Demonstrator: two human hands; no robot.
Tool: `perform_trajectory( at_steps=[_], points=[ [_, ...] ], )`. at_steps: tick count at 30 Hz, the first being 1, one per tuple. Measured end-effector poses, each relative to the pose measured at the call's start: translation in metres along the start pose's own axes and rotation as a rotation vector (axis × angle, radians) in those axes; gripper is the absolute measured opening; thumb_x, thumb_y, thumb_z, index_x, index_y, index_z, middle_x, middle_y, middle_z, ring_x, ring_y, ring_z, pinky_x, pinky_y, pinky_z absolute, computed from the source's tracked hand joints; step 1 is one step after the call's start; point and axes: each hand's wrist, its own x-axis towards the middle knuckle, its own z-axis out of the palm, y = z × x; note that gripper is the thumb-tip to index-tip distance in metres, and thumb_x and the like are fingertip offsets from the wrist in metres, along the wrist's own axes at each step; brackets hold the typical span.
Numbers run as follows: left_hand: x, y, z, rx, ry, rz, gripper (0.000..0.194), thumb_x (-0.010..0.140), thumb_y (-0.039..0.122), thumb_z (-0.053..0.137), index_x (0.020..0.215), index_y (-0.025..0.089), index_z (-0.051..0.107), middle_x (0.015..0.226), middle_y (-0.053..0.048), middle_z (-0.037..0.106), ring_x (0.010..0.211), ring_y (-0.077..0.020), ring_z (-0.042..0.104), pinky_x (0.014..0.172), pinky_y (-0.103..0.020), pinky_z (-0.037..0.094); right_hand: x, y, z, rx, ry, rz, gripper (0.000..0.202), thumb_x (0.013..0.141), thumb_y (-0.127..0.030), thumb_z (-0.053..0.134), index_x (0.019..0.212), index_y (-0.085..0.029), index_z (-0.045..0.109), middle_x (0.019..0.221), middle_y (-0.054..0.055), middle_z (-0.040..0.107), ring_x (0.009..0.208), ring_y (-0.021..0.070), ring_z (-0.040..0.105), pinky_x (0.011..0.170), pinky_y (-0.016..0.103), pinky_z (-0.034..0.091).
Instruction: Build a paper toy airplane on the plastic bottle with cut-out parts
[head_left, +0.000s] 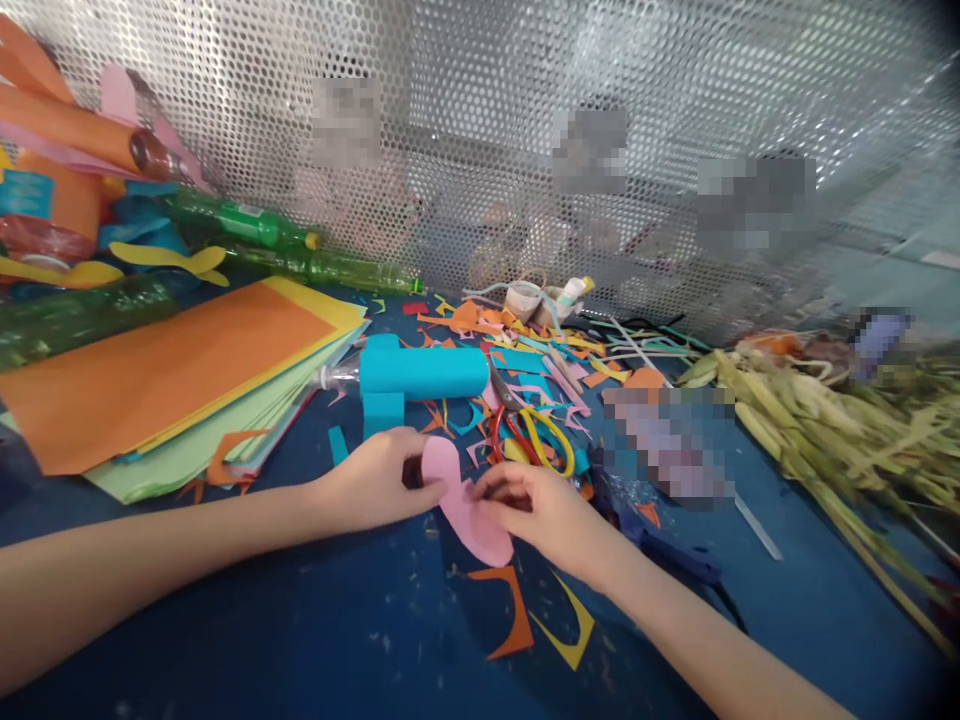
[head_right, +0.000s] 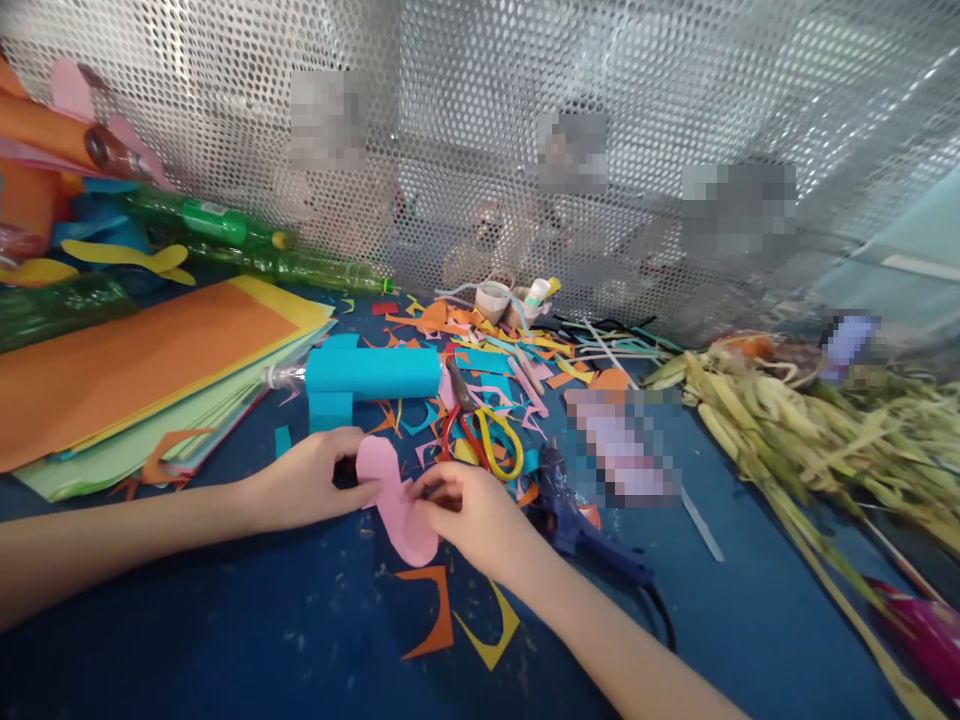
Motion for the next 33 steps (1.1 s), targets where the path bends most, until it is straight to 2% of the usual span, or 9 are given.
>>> perform_trajectory(
  at_steps=[4, 7, 12, 15, 18, 27, 33],
  points=[
    [-0.001, -0.001, -0.001, -0.029, -0.030, 0.054, 0.006, 0.075, 0.023, 0.057, 0.075, 0.018, 0.061, 0.072, 0.000, 0.060, 0.069, -0.0141, 0.054, 0.061, -0.023, 0.039, 0.000, 0.003, 0.002, -0.025, -0.020, 0.015, 0.016, 0.075, -0.010, 0.056, 0.087, -0.019, 0.063, 0.083, 0.002, 0.071, 0.074, 0.0138, 0.065, 0.068, 0.025, 0.048],
    [-0.002, 0.000, 0.001, -0.082, -0.011, 0.059, 0.011, 0.077, 0.019, 0.054, 0.082, 0.020, 0.064, 0.079, 0.000, 0.063, 0.074, -0.0138, 0.056, 0.065, -0.023, 0.041, -0.001, 0.003, 0.003, -0.032, -0.040, 0.039, 0.014, 0.076, -0.013, 0.057, 0.088, -0.019, 0.063, 0.079, 0.001, 0.070, 0.073, 0.0139, 0.065, 0.066, 0.024, 0.047],
    [-0.005, -0.001, 0.010, -0.029, 0.052, 0.047, 0.009, 0.077, 0.023, 0.055, 0.072, 0.017, 0.059, 0.068, 0.000, 0.058, 0.063, -0.0126, 0.052, 0.057, -0.023, 0.039, 0.002, 0.003, 0.004, -0.093, 0.040, 0.036, 0.008, 0.077, -0.017, 0.057, 0.084, -0.018, 0.062, 0.079, 0.002, 0.070, 0.071, 0.0148, 0.064, 0.064, 0.025, 0.046],
    [-0.005, -0.003, 0.012, -0.032, 0.047, 0.040, 0.010, 0.075, 0.025, 0.057, 0.071, 0.017, 0.057, 0.068, 0.000, 0.057, 0.061, -0.0125, 0.051, 0.055, -0.024, 0.038, 0.004, 0.006, 0.005, -0.145, 0.077, 0.051, 0.006, 0.078, -0.019, 0.056, 0.083, -0.018, 0.060, 0.072, 0.002, 0.068, 0.066, 0.0148, 0.063, 0.059, 0.026, 0.044],
    [-0.004, -0.003, 0.011, -0.062, 0.020, 0.039, 0.006, 0.074, 0.022, 0.057, 0.074, 0.016, 0.059, 0.070, 0.000, 0.058, 0.063, -0.0127, 0.051, 0.056, -0.023, 0.039, 0.005, 0.007, 0.006, -0.157, 0.075, 0.079, 0.005, 0.079, -0.020, 0.056, 0.082, -0.019, 0.060, 0.067, 0.000, 0.067, 0.062, 0.0143, 0.061, 0.056, 0.025, 0.043],
    [-0.003, -0.001, 0.007, -0.105, -0.020, 0.085, 0.008, 0.074, 0.018, 0.057, 0.080, 0.018, 0.061, 0.071, 0.001, 0.060, 0.065, -0.0114, 0.052, 0.059, -0.022, 0.041, 0.006, 0.009, 0.007, -0.120, 0.064, 0.131, 0.004, 0.080, -0.022, 0.055, 0.080, -0.021, 0.059, 0.070, -0.002, 0.068, 0.064, 0.0137, 0.062, 0.056, 0.024, 0.042],
    [-0.002, -0.003, 0.008, -0.079, -0.003, 0.091, 0.009, 0.078, 0.020, 0.055, 0.081, 0.017, 0.062, 0.073, -0.001, 0.061, 0.066, -0.0130, 0.055, 0.060, -0.023, 0.042, 0.005, 0.009, 0.002, -0.178, 0.047, 0.078, 0.006, 0.082, -0.022, 0.053, 0.084, -0.022, 0.058, 0.071, -0.002, 0.068, 0.064, 0.0128, 0.062, 0.058, 0.023, 0.043]
  ],
)
